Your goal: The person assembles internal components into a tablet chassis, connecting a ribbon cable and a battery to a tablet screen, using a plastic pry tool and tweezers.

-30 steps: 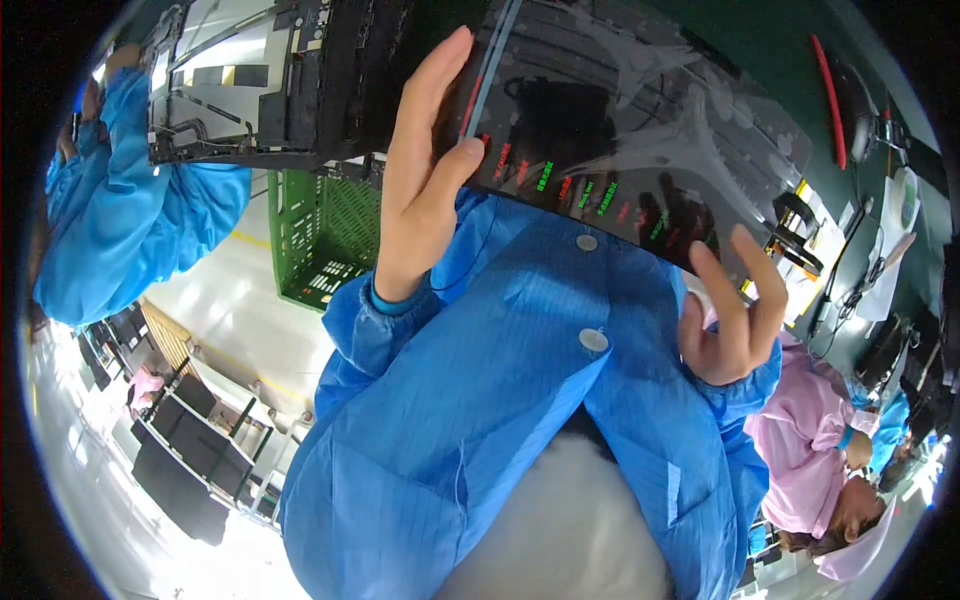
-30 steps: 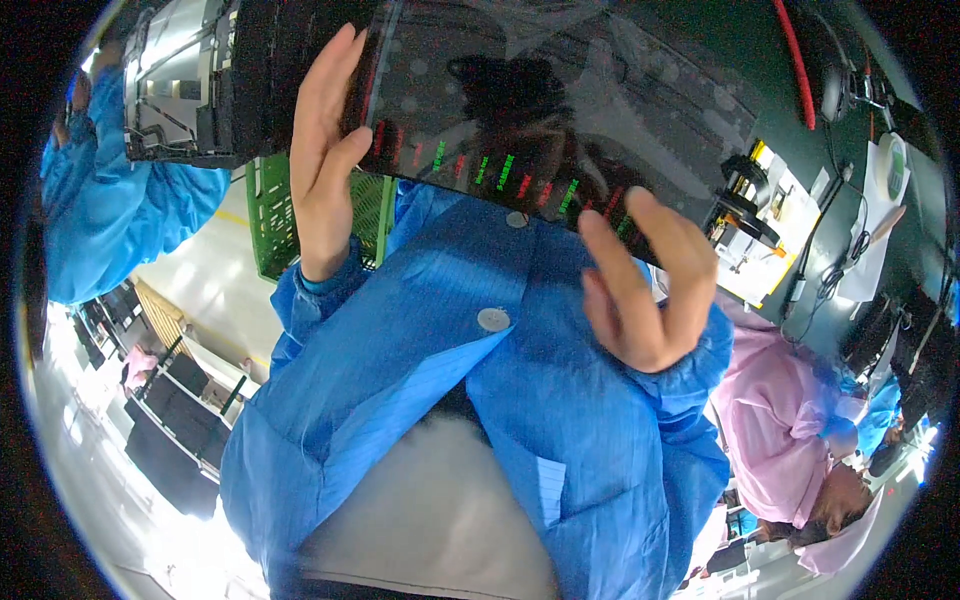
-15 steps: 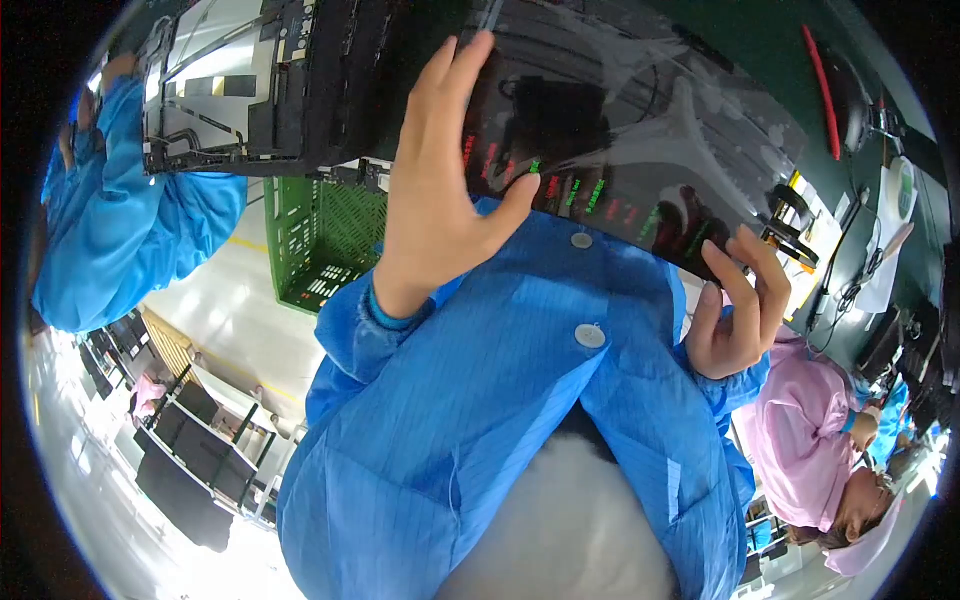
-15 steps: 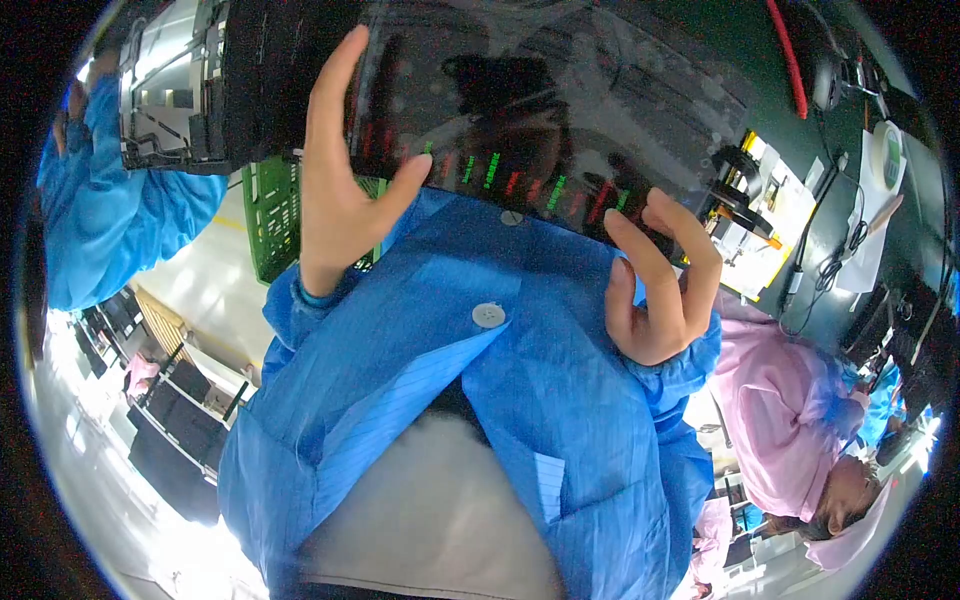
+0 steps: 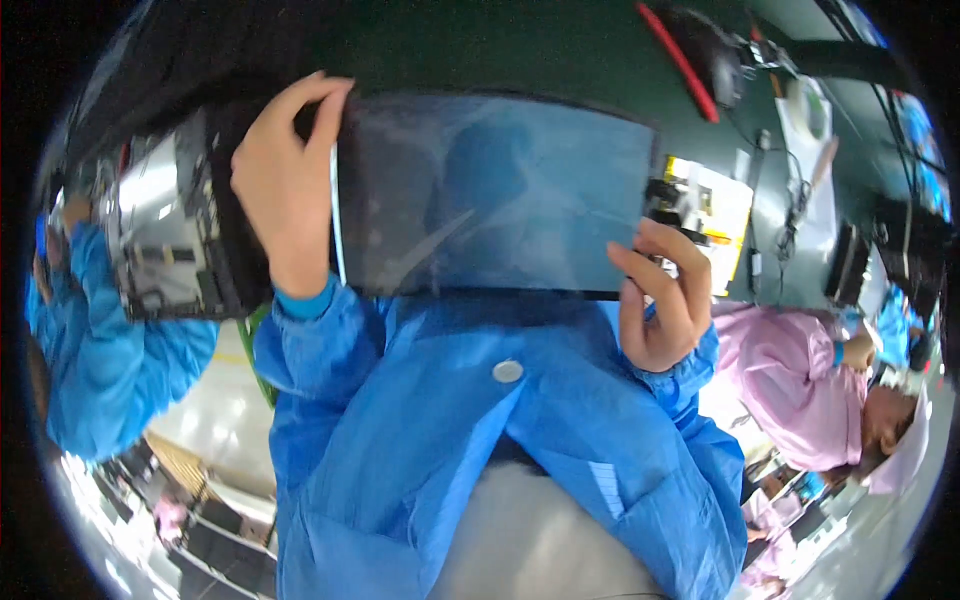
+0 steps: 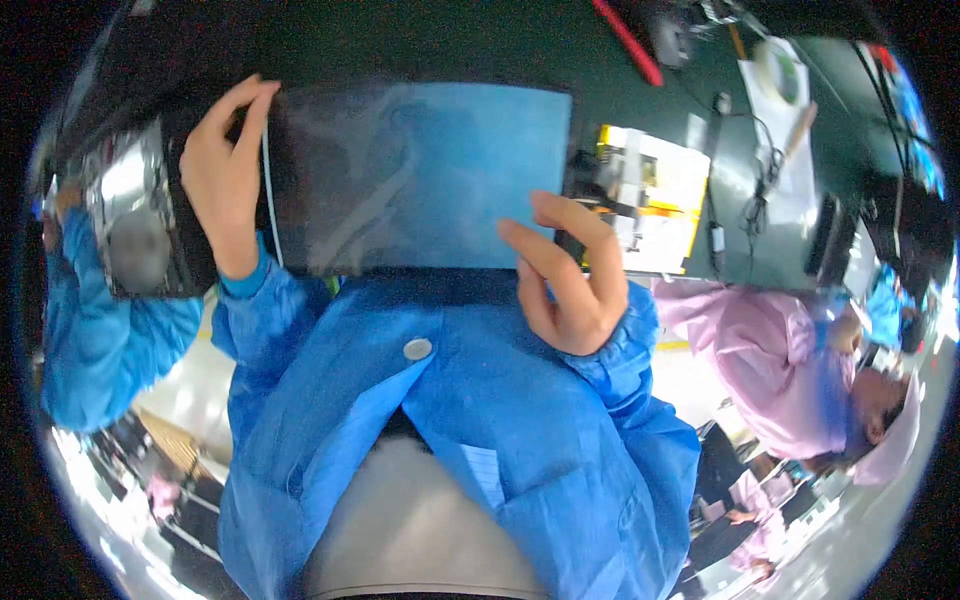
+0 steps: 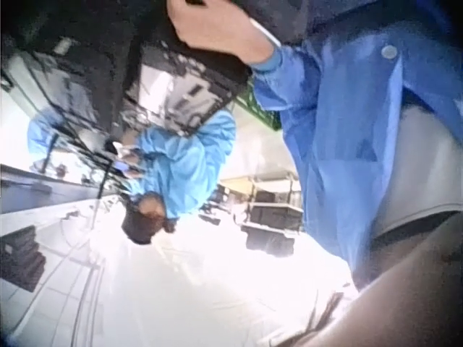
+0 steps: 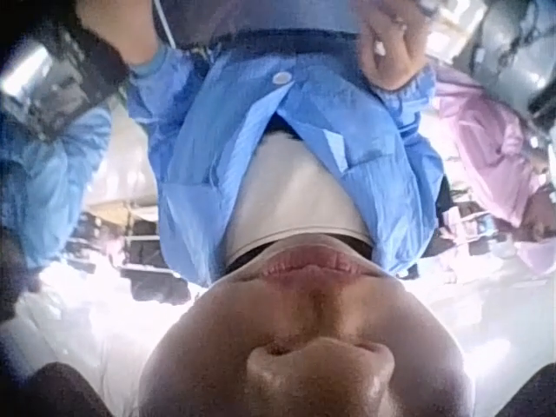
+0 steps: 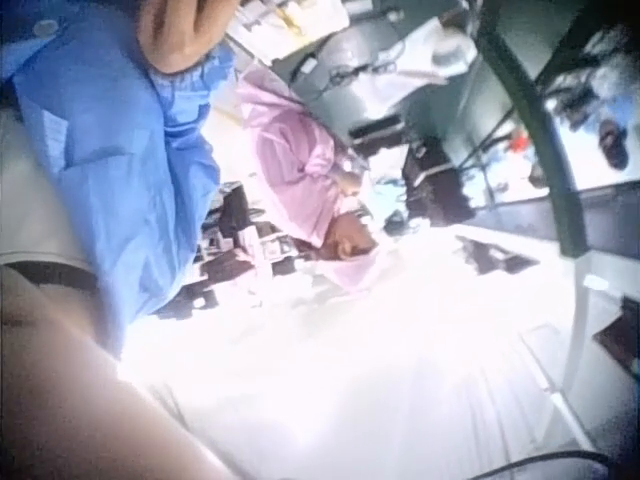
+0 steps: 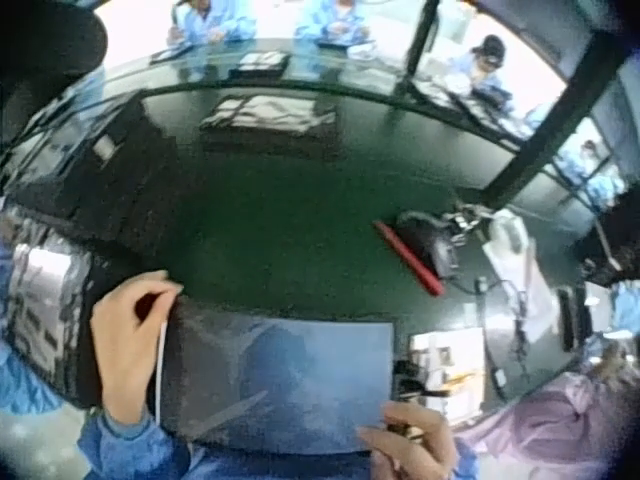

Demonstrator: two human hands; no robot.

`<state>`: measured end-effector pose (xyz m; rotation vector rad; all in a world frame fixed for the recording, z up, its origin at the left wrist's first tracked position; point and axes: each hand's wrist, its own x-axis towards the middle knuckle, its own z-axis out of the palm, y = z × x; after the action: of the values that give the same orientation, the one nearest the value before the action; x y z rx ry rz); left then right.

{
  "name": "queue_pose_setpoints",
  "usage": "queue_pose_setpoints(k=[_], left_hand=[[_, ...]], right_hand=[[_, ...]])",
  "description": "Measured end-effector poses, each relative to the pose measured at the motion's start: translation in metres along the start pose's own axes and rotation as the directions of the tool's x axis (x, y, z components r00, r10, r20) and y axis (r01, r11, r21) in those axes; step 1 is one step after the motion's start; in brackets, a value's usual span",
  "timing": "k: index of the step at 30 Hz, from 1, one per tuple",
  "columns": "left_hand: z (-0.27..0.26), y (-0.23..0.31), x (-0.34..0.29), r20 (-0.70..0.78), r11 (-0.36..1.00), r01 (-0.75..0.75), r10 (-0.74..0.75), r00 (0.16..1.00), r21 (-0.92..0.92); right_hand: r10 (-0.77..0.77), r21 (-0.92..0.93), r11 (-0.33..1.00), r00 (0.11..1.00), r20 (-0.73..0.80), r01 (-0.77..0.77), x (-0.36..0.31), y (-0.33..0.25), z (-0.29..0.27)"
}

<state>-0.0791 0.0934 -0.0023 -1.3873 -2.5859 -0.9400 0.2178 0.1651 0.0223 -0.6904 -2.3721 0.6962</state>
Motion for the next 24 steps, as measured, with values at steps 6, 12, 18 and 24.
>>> queue_pose_setpoints(k=[6,12,18,24], left_hand=[[-0.039,0.021,-0.024,0.281,0.57,0.064,0.302,0.911,-0.819],[-0.03,0.007,-0.03,0.057,0.385,-0.037,0.23,0.972,-0.922],[0.0,0.015,-0.042,0.242,0.658,0.413,-0.339,0.909,-0.63],[-0.003,0.015,-0.044,0.291,0.149,0.373,-0.394,0.872,-0.916]], right_hand=[[0.033,-0.082,0.996,0.994,-0.103,-0.042,0.023,0.003,-0.004],[-0.046,-0.293,0.956,0.987,-0.153,-0.001,0.01,0.009,-0.002],[0.009,0.134,0.991,0.978,-0.208,0.02,-0.016,0.024,0.033],[0.149,0.288,0.952,0.981,-0.128,-0.107,-0.021,0.025,0.033]])
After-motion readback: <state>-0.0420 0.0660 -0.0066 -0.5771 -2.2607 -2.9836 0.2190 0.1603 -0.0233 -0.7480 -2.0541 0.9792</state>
